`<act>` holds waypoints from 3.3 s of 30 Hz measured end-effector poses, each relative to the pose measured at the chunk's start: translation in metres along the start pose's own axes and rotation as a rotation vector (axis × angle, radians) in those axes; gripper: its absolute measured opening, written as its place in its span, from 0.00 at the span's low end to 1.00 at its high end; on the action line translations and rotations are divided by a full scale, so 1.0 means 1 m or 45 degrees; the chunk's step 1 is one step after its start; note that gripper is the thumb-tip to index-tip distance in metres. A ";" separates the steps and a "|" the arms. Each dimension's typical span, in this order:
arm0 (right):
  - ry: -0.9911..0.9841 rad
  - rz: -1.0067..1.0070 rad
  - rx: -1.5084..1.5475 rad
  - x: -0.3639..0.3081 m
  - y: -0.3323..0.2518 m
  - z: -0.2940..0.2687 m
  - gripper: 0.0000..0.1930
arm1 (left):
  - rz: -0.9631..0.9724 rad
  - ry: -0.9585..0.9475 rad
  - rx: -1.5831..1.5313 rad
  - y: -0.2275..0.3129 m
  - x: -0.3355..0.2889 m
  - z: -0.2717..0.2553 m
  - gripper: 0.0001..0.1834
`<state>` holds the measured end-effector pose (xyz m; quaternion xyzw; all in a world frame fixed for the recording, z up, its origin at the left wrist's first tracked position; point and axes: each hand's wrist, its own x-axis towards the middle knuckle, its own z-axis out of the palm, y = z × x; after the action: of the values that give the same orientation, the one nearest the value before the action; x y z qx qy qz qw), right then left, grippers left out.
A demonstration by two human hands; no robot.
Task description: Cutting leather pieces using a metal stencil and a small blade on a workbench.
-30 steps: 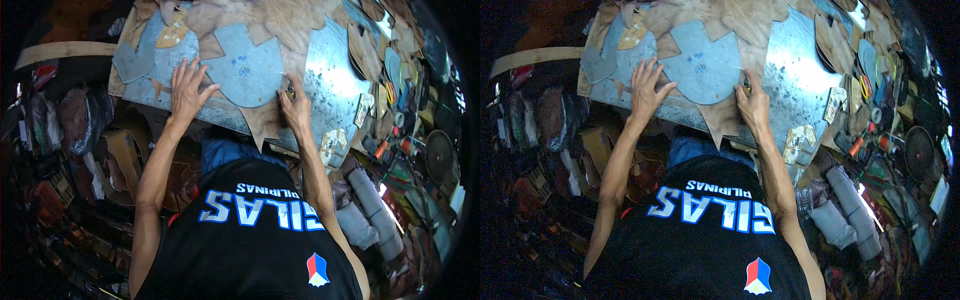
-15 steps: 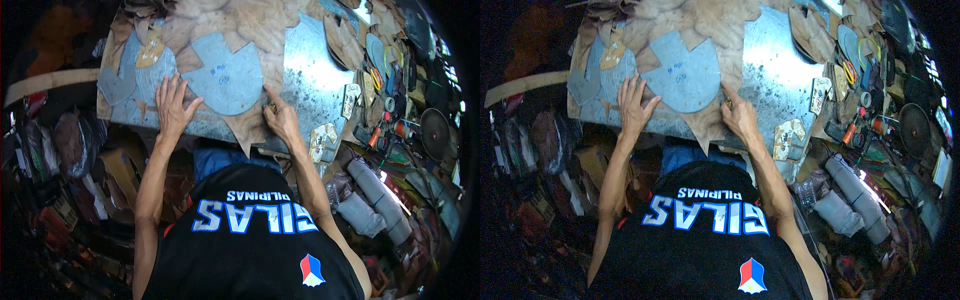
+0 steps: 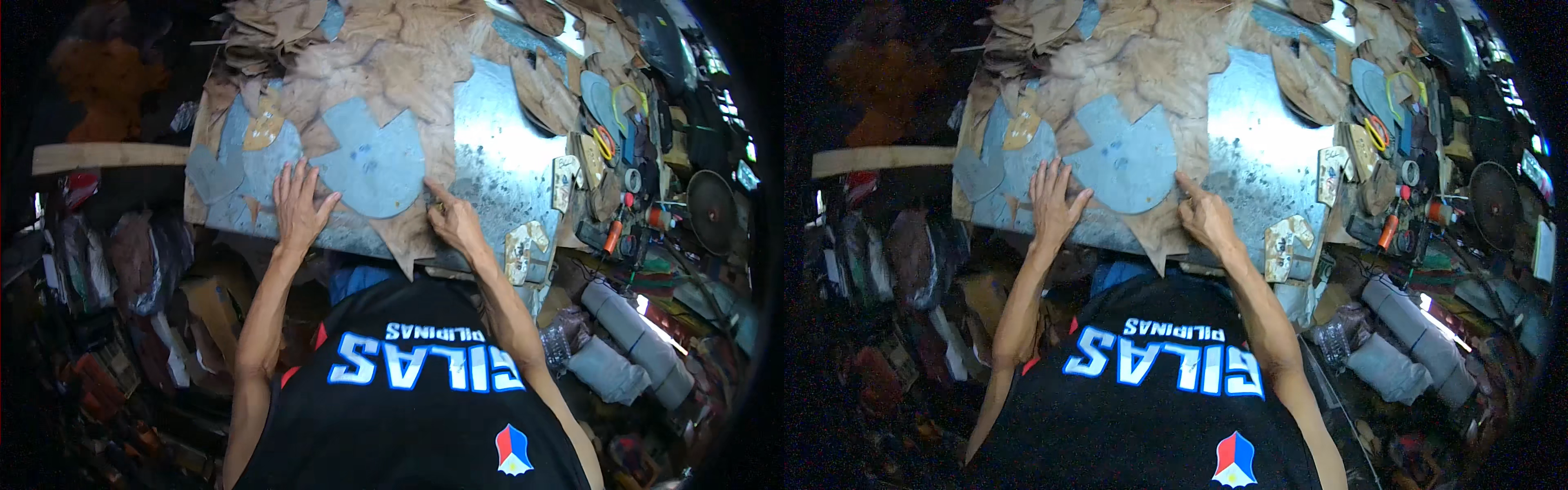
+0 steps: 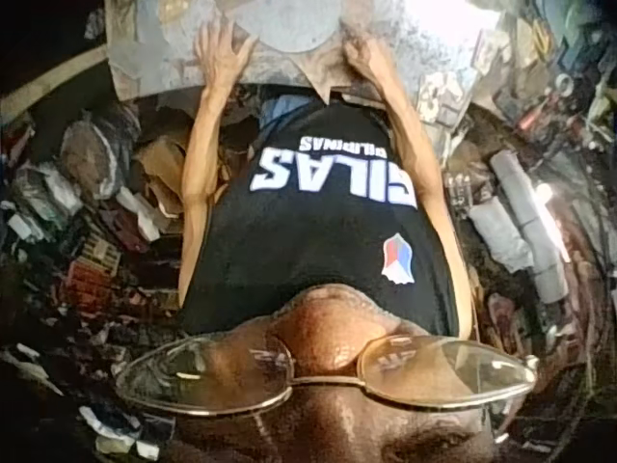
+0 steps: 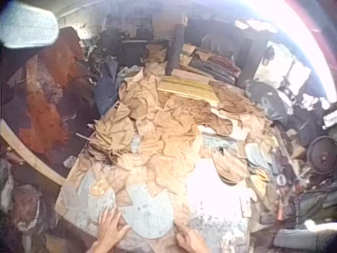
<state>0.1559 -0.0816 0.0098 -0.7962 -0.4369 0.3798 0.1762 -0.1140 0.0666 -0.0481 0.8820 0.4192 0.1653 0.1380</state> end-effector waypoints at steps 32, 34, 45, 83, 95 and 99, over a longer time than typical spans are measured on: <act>0.105 0.152 -0.072 -0.018 -0.036 0.047 0.30 | 0.222 -0.314 -0.081 -0.031 0.038 -0.007 0.43; 0.124 0.093 -0.031 -0.016 -0.032 0.052 0.31 | 0.246 -0.188 -0.067 -0.041 0.032 -0.003 0.42; 0.213 0.077 0.178 -0.015 -0.028 0.060 0.27 | 0.278 -0.174 -0.089 -0.042 0.032 -0.005 0.42; 0.497 0.215 0.227 -0.038 0.037 -0.016 0.18 | 0.317 -0.311 0.053 0.027 0.087 0.023 0.47; 0.443 -0.030 -0.164 -0.013 0.034 -0.022 0.23 | 0.949 -0.629 -0.129 0.038 0.137 0.031 0.53; 0.350 -0.086 -0.355 -0.019 0.044 0.000 0.27 | 0.720 -0.424 0.036 0.031 0.147 0.032 0.47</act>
<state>0.1739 -0.1219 -0.0081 -0.8422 -0.4833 0.1972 0.1349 0.0080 0.1601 -0.0393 0.9802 0.1318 0.0448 0.1409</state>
